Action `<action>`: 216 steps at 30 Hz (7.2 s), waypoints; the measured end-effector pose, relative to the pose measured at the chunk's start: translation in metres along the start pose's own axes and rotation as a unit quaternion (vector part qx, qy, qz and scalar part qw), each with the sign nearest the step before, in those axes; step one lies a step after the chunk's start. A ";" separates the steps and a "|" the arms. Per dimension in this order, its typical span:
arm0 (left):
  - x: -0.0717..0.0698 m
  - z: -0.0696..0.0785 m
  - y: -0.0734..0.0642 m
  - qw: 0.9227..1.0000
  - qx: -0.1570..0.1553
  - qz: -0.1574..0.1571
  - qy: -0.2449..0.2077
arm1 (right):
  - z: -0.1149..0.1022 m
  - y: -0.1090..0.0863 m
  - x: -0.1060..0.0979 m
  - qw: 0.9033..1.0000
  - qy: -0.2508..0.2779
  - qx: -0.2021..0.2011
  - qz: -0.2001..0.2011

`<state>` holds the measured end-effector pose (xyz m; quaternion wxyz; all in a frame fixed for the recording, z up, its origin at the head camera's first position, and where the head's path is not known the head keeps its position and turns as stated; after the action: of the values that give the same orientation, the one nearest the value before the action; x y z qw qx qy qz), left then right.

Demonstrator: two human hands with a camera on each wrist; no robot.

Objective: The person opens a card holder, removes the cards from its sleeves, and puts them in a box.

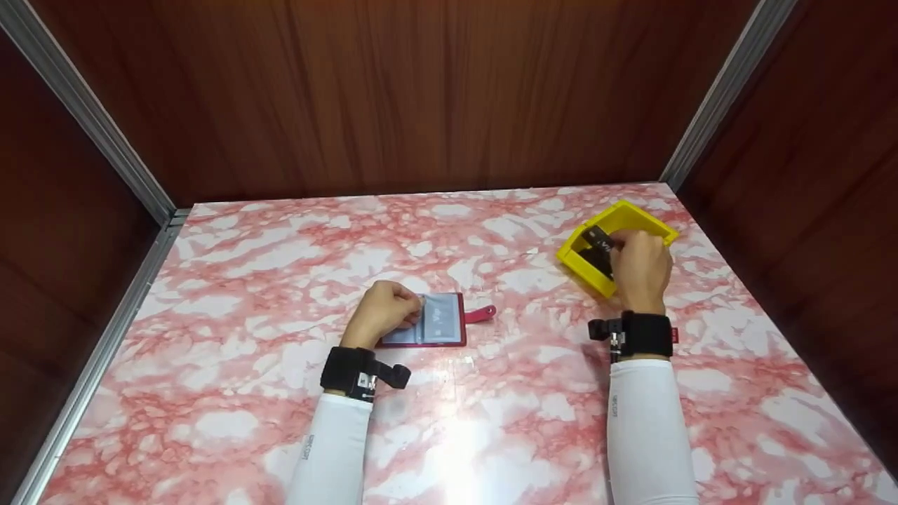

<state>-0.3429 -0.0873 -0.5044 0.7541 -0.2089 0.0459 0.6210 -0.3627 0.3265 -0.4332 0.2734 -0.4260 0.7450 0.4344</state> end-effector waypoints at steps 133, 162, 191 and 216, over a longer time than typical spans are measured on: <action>-0.049 -0.014 -0.009 0.996 -0.060 0.045 -0.043 | -0.207 -0.125 0.134 0.840 0.102 -0.405 -0.347; -0.012 0.000 -0.002 1.000 -0.021 0.019 0.011 | -0.173 -0.085 0.114 0.883 0.038 -0.302 -0.358; 0.002 -0.012 0.006 1.000 -0.025 0.010 -0.015 | -0.175 -0.096 0.125 0.892 -0.001 -0.260 -0.370; 0.001 -0.012 0.006 0.999 -0.026 0.020 -0.003 | -0.182 -0.102 0.127 0.886 -0.008 -0.301 -0.353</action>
<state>-0.3463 -0.0899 -0.5169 0.7359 -0.2256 0.0313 0.6377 -0.3430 0.0892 -0.4880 0.2734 -0.7191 0.3766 0.5161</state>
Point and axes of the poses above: each hand's wrist, its own y-axis towards the middle knuckle, its own x-axis out of the palm, z = x × y, the point moved 5 cm from there along y, towards the middle knuckle, and after that the axes turned 4 degrees about -z, right-handed, at the moved point
